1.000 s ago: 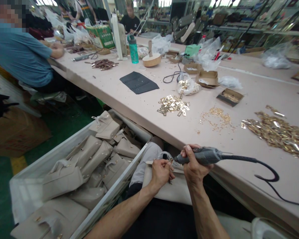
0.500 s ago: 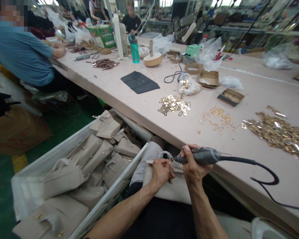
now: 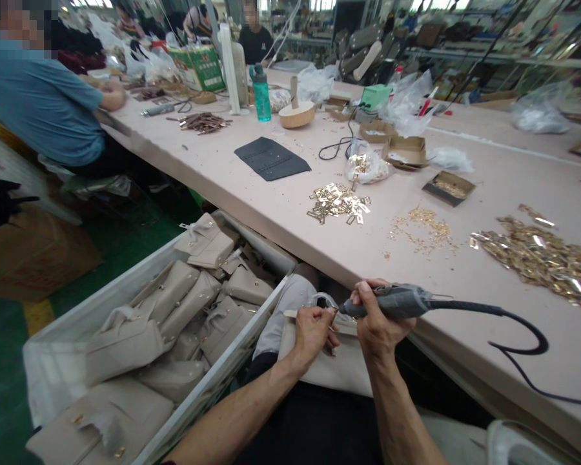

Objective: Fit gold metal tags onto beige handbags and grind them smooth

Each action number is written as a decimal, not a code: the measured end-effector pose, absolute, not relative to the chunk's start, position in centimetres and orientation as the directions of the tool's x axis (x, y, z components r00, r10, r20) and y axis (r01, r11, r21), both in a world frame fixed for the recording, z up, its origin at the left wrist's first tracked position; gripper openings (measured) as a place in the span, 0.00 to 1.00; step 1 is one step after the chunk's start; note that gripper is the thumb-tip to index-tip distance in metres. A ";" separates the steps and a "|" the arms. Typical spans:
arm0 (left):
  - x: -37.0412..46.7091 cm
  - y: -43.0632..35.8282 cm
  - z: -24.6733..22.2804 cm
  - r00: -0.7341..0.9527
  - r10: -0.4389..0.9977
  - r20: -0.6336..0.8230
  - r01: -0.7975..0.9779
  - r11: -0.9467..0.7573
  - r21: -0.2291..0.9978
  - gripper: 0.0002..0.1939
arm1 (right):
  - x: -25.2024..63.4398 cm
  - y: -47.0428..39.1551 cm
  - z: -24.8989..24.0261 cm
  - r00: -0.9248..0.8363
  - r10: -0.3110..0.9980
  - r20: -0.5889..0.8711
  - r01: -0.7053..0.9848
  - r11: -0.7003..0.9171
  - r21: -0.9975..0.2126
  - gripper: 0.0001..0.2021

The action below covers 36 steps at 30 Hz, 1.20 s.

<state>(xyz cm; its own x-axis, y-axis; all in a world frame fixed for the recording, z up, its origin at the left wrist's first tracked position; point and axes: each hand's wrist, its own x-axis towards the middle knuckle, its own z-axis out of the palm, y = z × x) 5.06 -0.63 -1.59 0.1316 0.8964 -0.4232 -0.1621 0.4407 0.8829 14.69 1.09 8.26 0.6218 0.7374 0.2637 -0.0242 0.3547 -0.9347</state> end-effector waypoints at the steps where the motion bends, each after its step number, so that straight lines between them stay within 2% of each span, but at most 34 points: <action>1: 5.1 -0.6 -1.5 0.127 0.895 -0.427 -0.166 0.443 0.881 0.27 | 14.7 1.1 8.2 0.625 0.736 0.260 -0.030 0.356 -0.934 0.10; 18: 5.0 -0.9 -1.4 0.147 0.889 -0.434 -0.220 0.458 0.862 0.32 | 14.7 1.0 8.2 0.648 0.727 0.229 -0.044 0.336 -0.941 0.11; 28: 5.1 -1.0 -0.7 0.095 0.897 -0.432 -0.201 0.442 0.874 0.28 | 14.8 1.1 8.2 0.651 0.730 0.209 -0.073 0.334 -0.940 0.11; 36: 5.0 -1.2 -0.6 0.099 0.898 -0.429 -0.272 0.439 0.856 0.30 | 15.0 1.2 8.4 0.655 0.731 0.192 -0.113 0.345 -0.932 0.12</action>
<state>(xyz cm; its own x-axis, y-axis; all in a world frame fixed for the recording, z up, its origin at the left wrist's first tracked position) 5.02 -1.16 -0.58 0.0994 0.8980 -0.4286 -0.2720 0.4389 0.8564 15.00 1.19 8.39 0.6545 0.7313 0.1916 -0.1131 0.3453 -0.9316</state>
